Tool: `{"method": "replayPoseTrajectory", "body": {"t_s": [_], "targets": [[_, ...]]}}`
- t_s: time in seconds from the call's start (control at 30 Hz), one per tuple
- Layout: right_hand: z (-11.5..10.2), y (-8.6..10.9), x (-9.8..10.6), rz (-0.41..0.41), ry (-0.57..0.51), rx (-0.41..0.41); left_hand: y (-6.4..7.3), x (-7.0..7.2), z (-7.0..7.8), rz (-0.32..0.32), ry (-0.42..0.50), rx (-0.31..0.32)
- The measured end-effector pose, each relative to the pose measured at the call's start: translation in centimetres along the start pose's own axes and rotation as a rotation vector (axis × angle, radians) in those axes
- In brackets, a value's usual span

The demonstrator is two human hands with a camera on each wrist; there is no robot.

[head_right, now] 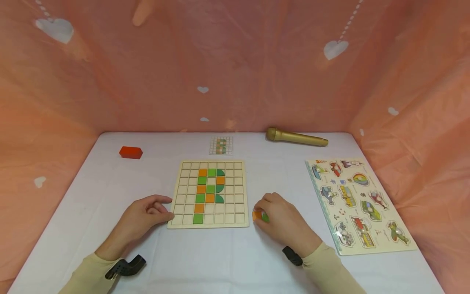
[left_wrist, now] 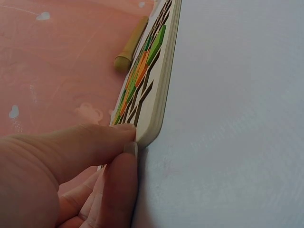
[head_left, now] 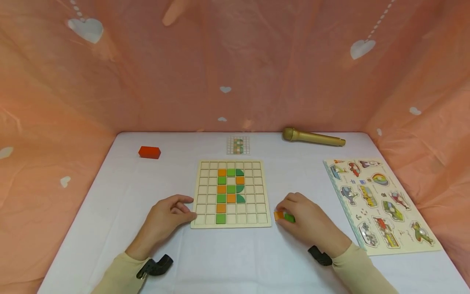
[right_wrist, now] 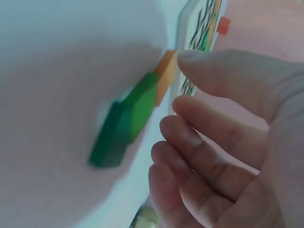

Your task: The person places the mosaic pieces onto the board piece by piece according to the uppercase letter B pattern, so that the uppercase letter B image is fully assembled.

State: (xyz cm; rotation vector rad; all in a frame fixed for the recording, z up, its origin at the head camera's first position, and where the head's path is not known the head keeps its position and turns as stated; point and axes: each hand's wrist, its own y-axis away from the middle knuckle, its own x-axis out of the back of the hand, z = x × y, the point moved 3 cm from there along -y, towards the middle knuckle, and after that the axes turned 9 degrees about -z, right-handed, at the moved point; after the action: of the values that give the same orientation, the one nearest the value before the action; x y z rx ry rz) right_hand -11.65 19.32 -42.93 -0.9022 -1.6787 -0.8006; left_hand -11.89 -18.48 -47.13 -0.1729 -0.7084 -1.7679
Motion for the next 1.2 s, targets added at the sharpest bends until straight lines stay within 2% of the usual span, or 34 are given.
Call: {"method": "replayPoseTrajectory", "body": {"t_s": [0.23, 0.73, 0.93, 1.07, 1.2], "targets": [[0.6, 0.4, -0.2, 0.004, -0.011, -0.020, 0.0, 0.0, 0.1, 0.001, 0.012, -0.002], [0.7, -0.6, 0.0, 0.016, 0.007, -0.006, 0.1, 0.0, 0.1, 0.002, 0.019, -0.004], [-1.0, -2.0, 0.3, 0.006, -0.002, 0.021, 0.1, 0.0, 0.0, 0.001, 0.020, -0.002], [-2.9, -3.2, 0.2, -0.020, -0.014, 0.037, 0.1, 0.1, 0.0, 0.003, 0.018, -0.006], [-4.8, -4.3, 0.0, -0.030, -0.027, 0.089, 0.1, 0.1, 0.1, 0.007, 0.011, -0.009]]}}
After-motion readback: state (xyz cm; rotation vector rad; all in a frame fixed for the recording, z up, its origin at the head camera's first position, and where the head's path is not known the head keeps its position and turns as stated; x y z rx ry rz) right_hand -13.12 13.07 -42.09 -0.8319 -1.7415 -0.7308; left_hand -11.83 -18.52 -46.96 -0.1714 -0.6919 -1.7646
